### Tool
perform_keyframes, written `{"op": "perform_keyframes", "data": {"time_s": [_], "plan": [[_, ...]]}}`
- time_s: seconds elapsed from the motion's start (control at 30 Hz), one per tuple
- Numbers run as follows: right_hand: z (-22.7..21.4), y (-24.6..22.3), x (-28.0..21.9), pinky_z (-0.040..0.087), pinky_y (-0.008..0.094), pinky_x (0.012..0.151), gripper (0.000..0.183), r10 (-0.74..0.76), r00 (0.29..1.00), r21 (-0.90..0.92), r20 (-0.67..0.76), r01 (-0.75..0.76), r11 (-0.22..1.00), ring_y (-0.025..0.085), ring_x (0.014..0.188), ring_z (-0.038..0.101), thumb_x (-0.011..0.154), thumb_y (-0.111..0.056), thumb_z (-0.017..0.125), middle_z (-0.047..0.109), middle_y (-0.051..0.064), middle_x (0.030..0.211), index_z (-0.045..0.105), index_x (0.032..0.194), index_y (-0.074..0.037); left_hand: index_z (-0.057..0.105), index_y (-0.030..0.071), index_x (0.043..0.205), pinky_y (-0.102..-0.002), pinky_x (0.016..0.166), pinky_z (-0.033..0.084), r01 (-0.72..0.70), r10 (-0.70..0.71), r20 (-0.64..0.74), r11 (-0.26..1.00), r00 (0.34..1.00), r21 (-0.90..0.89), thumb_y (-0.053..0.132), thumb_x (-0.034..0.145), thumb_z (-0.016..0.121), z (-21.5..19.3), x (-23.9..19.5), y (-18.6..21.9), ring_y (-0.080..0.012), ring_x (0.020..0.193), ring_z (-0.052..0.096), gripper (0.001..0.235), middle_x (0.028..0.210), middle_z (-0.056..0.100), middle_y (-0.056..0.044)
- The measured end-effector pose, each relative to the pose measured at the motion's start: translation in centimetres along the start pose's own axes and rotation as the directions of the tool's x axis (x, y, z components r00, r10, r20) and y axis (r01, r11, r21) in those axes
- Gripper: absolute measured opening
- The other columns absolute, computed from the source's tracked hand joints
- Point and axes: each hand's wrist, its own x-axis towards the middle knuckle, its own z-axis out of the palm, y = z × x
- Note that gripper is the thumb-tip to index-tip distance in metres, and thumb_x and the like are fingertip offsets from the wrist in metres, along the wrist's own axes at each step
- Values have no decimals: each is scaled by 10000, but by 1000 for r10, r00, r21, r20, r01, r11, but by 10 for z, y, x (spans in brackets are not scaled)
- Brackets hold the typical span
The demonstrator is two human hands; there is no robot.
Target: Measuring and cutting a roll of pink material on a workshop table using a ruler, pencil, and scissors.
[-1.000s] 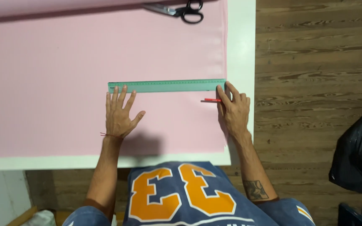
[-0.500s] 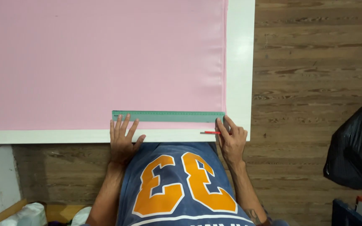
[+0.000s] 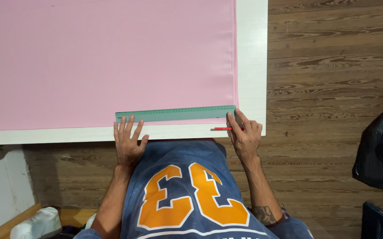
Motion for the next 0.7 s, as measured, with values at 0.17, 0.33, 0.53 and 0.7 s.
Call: {"op": "perform_keyframes", "data": {"time_s": [0.17, 0.33, 0.53, 0.7], "plan": [[1, 2, -1, 413, 327, 744, 283, -2, 1000, -6, -1, 2, 1000, 178, 781, 566, 989, -272, 758, 753, 47, 1297, 802, 1268, -254, 675, 191, 1465, -624, 1251, 266, 7, -7, 20, 1000, 1000, -18, 490, 1068, 572, 1, -2, 0, -384, 1532, 405, 508, 1605, 536, -139], [1, 3, -3, 411, 324, 745, 285, -1, 1000, 2, 7, 1, 1000, 178, 792, 574, 994, -278, 754, 748, 50, 1303, 798, 1275, -249, 657, 206, 1482, -632, 1263, 235, 25, -23, 59, 999, 998, -28, 504, 1065, 569, 3, -5, -1, -382, 1547, 374, 521, 1625, 512, -127], [2, 3, -5, 411, 332, 751, 282, 8, 1000, 10, 12, -8, 1000, 183, 796, 576, 993, -273, 761, 746, 52, 1302, 800, 1271, -245, 644, 201, 1494, -623, 1270, 225, 27, -25, 71, 999, 997, -23, 498, 1067, 567, 3, -5, -2, -381, 1551, 366, 526, 1636, 499, -132], [3, 3, -6, 411, 327, 759, 289, 14, 1000, 10, 27, -14, 1000, 175, 798, 574, 994, -285, 756, 744, 47, 1301, 799, 1277, -251, 622, 211, 1517, -620, 1264, 237, 21, -20, 86, 1000, 996, -12, 502, 1075, 548, -2, -1, 0, -374, 1554, 355, 534, 1650, 477, -120]]}}
